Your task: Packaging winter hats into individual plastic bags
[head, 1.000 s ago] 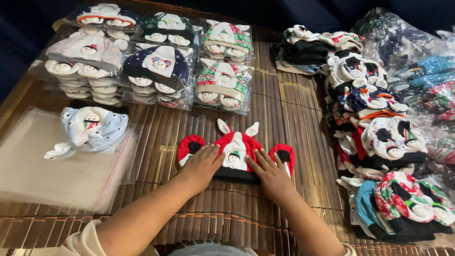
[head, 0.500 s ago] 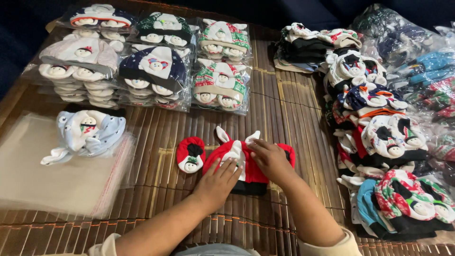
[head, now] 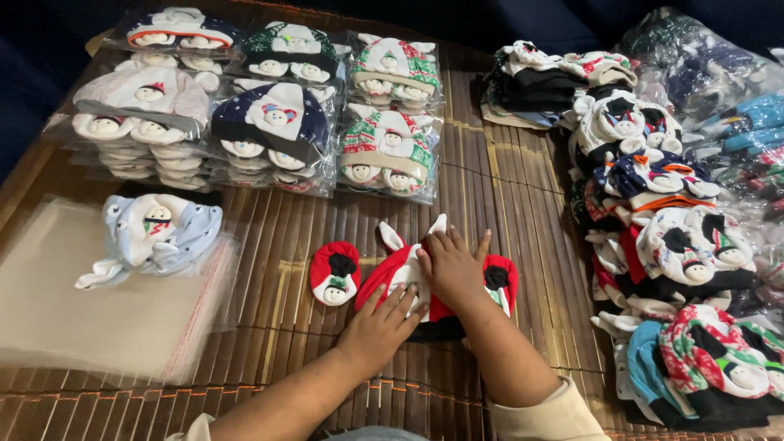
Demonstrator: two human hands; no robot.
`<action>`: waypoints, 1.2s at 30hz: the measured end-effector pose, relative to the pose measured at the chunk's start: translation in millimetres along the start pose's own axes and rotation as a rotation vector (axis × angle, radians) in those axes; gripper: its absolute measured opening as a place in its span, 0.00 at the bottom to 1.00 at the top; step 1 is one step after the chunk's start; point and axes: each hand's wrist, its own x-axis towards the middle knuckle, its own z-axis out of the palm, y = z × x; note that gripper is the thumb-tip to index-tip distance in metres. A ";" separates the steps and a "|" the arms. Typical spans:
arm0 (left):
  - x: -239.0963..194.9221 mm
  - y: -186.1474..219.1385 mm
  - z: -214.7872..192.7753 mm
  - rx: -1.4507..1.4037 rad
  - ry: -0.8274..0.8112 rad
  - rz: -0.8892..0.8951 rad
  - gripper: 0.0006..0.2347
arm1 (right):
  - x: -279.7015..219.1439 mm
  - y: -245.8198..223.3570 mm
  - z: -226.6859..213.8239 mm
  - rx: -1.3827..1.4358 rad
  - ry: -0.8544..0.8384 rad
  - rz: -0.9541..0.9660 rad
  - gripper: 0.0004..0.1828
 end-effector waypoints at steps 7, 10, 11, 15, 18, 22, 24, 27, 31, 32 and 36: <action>1.2 -4.7 0.9 -0.058 0.011 0.004 0.23 | 11.8 -35.2 -9.7 0.152 0.105 -0.334 0.24; -1.2 -3.4 3.3 -0.058 -0.001 -0.001 0.24 | 12.7 -38.3 0.4 0.182 0.052 -0.327 0.17; -1.9 -3.4 3.9 -0.067 -0.006 -0.009 0.25 | 13.8 -37.6 3.7 0.199 0.031 -0.319 0.20; -1.4 -2.2 2.3 -0.112 -0.015 -0.038 0.25 | 17.1 -33.9 13.4 0.230 -0.095 -0.278 0.26; -2.8 -3.3 4.9 -0.135 -0.016 -0.030 0.24 | 19.9 -29.5 6.6 0.315 -0.245 -0.208 0.28; -0.7 -4.6 5.0 -0.088 -0.037 -0.032 0.25 | 10.1 -28.0 -30.1 0.431 -0.150 -0.179 0.25; -1.9 -4.0 5.3 -0.089 -0.059 -0.038 0.25 | 0.4 -24.4 -50.0 0.458 -0.050 -0.088 0.21; -5.6 -4.4 10.1 -0.086 -0.009 -0.021 0.26 | -25.8 8.9 -41.7 0.148 0.111 -0.020 0.18; -3.0 -4.1 10.3 -0.103 -0.027 -0.041 0.27 | -70.3 53.9 -47.6 0.053 -0.036 0.085 0.23; -2.7 -4.1 12.3 -0.131 0.002 -0.061 0.26 | -82.7 65.5 -44.9 0.100 -0.172 0.137 0.31; 8.3 -4.3 9.5 -0.165 0.083 -0.086 0.14 | -111.9 76.8 -52.5 0.182 -0.267 0.093 0.46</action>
